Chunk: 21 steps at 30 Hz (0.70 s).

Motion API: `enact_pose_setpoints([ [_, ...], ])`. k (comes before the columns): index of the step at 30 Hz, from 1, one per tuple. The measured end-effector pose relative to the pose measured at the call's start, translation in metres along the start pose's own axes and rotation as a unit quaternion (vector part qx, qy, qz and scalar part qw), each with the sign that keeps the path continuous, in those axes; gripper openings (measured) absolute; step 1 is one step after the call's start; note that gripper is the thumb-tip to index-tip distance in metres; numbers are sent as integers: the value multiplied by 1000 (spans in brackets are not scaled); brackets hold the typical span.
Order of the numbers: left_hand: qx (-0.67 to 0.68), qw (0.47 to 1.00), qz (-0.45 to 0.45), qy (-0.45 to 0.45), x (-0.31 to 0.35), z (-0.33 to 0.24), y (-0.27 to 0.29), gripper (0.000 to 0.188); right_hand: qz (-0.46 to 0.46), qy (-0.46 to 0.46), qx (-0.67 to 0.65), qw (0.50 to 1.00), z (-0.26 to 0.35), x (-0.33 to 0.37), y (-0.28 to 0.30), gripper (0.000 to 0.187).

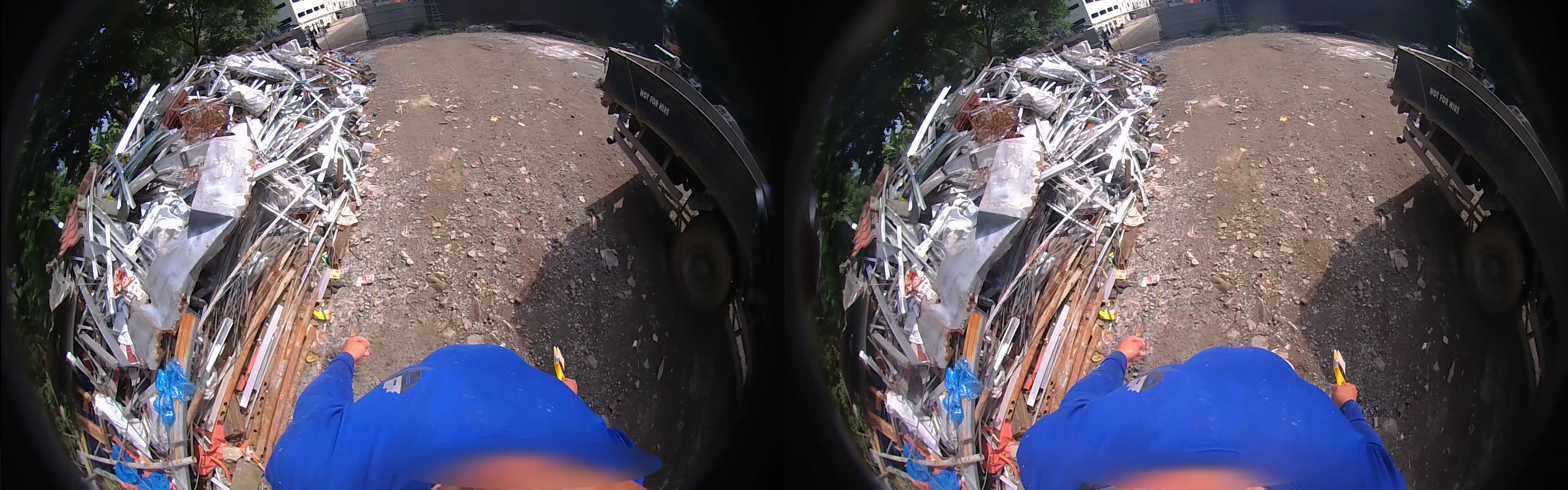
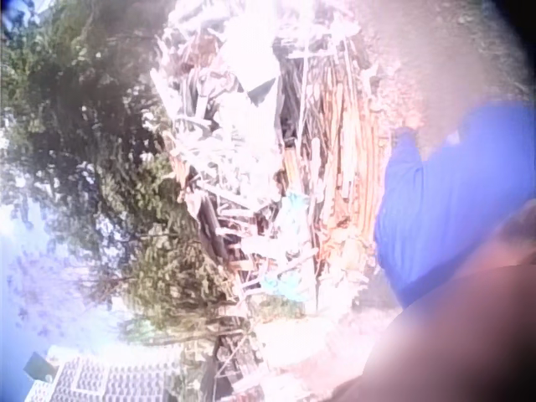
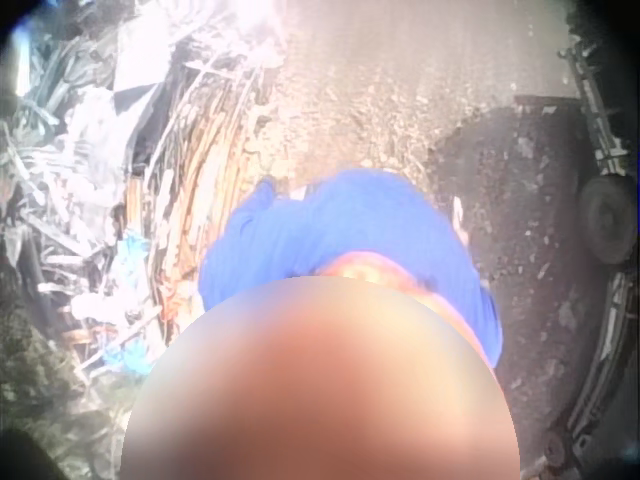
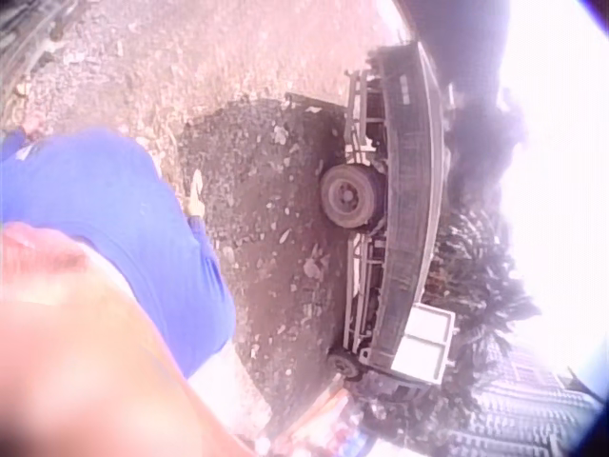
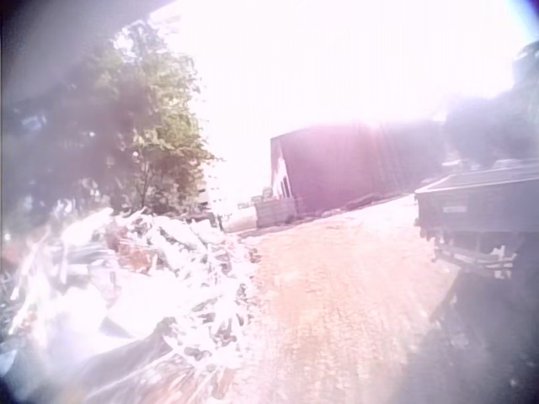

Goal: The person washes a yellow-handled paintbrush under running water at an outdoor sink, repeatedly scrubbing the bristles and rinsing them. The person briefly taps the brush against a nearby white barrel before returning to the sink to continue rinsing.

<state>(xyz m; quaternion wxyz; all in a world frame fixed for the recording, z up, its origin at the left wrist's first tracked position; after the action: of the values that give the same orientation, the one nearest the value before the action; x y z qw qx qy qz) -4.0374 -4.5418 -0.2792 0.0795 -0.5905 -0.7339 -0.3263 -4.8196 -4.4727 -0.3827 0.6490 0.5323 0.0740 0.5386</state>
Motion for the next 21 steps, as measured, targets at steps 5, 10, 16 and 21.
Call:
enact_pose_setpoints([
  [5, -93, 966, 239, 39, -42, -39, -101, 33, -28, 79, -45, 995, 312, -177, 120, 27],
  [10, 13, 988, 154, 13, -157, -115, -100, 37, 45, 250, -86, 963, 610, -260, 202, 31],
  [16, 20, 990, 68, 119, -373, -202, -67, 37, 114, 166, -218, 955, 697, -438, 162, 22],
  [21, -111, 989, 94, -1, -603, -321, -32, 29, 58, -68, -272, 958, 588, -584, 122, 20],
])
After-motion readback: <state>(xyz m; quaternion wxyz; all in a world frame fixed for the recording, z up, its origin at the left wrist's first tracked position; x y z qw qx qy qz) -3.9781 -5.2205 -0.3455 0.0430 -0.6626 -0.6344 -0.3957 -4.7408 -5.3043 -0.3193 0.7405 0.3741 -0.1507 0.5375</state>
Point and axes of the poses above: each hand's wrist, its own x-axis away from the middle knuckle, its own y-axis out of the back of the hand, z = x × y, the point moved 5 cm from there along -x, towards the middle knuckle, and after that the axes turned 11 degrees about -y, right-handed, at the moved point
